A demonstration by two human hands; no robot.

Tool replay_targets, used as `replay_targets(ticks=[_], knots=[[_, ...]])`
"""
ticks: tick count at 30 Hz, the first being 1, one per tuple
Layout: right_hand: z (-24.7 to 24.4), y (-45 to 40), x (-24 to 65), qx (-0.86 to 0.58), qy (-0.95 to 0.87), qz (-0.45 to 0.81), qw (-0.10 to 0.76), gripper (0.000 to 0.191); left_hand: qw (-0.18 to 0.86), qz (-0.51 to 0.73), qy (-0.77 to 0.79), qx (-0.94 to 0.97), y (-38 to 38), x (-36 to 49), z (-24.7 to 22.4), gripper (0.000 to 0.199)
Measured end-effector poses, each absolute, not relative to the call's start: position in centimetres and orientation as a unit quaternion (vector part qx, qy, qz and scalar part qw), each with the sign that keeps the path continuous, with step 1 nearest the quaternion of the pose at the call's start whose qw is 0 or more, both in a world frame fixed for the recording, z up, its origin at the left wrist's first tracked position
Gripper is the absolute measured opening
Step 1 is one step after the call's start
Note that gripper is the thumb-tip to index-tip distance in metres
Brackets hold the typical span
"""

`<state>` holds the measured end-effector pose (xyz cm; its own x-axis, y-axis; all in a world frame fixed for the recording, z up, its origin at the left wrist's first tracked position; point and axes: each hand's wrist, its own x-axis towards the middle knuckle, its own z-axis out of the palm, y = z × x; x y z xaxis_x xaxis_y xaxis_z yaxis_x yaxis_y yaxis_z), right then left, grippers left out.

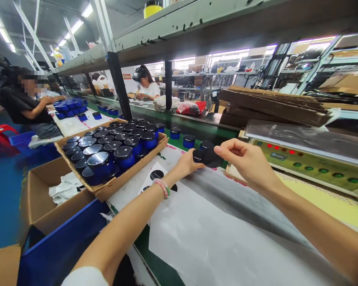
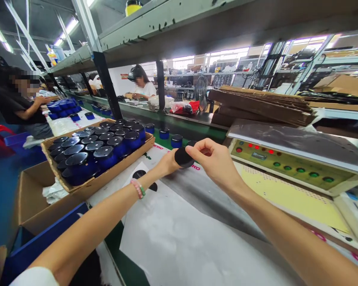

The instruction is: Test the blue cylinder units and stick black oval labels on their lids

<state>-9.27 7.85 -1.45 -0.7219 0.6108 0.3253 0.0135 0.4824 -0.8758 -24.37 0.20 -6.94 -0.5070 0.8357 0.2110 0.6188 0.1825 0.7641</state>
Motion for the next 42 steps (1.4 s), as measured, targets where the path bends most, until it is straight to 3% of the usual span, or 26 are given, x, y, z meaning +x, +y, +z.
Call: replay_targets(ticks=[2,6,9,13,28,42], knots=[[-2.1,7.5,-8.7,-0.21,-0.747,0.559,0.292,0.032,0.147,0.425,0.751,0.484,-1.1,-23.7,-6.4,0.056],[-4.3,5.0,-7.7,-0.172,-0.661,0.706,0.188,0.028,0.193,0.413,0.724,0.517,-8.5,-20.2,-6.3,0.063],[-6.3,2.6,-7.5,-0.169,-0.606,0.764,0.141,0.03,0.241,0.404,0.73,0.496,-12.5,-18.0,-7.8,0.048],[-8.1,0.7,-7.3,-0.21,-0.56,0.795,0.102,0.03,0.26,0.458,0.739,0.419,-13.9,-17.3,-10.3,0.065],[-9.8,0.8,-7.5,-0.195,-0.648,0.729,0.1,0.031,0.245,0.472,0.734,0.423,-13.8,-17.7,-10.9,0.063],[-9.5,0.7,-7.8,-0.14,-0.779,0.584,0.182,0.026,0.246,0.462,0.743,0.417,-13.8,-17.5,-10.7,0.062]])
